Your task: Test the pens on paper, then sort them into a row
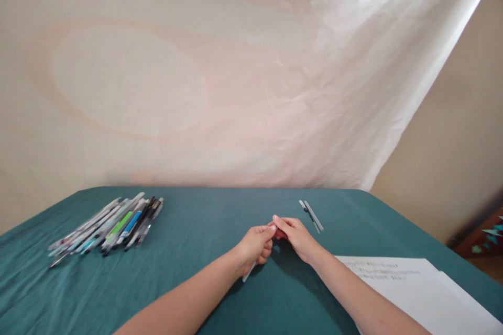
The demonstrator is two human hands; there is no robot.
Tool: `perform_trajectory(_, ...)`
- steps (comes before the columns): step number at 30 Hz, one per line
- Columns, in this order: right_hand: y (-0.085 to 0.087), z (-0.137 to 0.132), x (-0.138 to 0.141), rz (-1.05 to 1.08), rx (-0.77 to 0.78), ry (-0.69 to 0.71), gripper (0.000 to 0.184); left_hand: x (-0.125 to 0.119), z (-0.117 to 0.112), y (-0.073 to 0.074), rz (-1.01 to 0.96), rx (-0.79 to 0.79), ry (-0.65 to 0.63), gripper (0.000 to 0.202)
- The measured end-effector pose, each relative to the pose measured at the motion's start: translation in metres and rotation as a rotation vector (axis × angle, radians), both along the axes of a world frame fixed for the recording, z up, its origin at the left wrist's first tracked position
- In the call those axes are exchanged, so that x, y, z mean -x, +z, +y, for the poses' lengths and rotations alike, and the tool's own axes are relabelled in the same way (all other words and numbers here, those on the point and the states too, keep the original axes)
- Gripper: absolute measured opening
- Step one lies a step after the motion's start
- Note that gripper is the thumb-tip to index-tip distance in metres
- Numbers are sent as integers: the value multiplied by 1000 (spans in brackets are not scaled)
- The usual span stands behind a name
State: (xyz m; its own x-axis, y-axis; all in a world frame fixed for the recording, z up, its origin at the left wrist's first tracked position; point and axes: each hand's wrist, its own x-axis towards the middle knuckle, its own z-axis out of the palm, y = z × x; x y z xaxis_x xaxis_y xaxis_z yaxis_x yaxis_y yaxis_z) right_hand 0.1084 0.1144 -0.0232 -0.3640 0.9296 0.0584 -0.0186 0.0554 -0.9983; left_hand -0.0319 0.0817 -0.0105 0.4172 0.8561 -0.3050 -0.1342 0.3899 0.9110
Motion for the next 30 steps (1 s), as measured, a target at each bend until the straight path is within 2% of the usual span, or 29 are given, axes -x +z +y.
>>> perform_trajectory(5,-1,1,1,45,49,-26,39,-3,-2,1,3,-13,23,38)
perform_trajectory(9,-3,7,0,178,150,-76,38,-1,-1,0,-41,-6,0,37)
perform_trajectory(13,-7,22,-13,212,164,-190,36,3,2,-1,-82,30,-29,33)
perform_trajectory(16,-10,36,-28,52,45,-270,35,4,4,-1,-112,38,-18,29)
perform_trajectory(21,-10,68,-53,-449,-270,-330,38,4,4,0,-135,32,7,28)
perform_trajectory(25,-5,103,-71,-624,-306,-407,32,4,3,-1,-136,26,11,27)
perform_trajectory(30,-1,131,-80,-859,-326,-411,16,4,3,1,-124,24,-3,28)
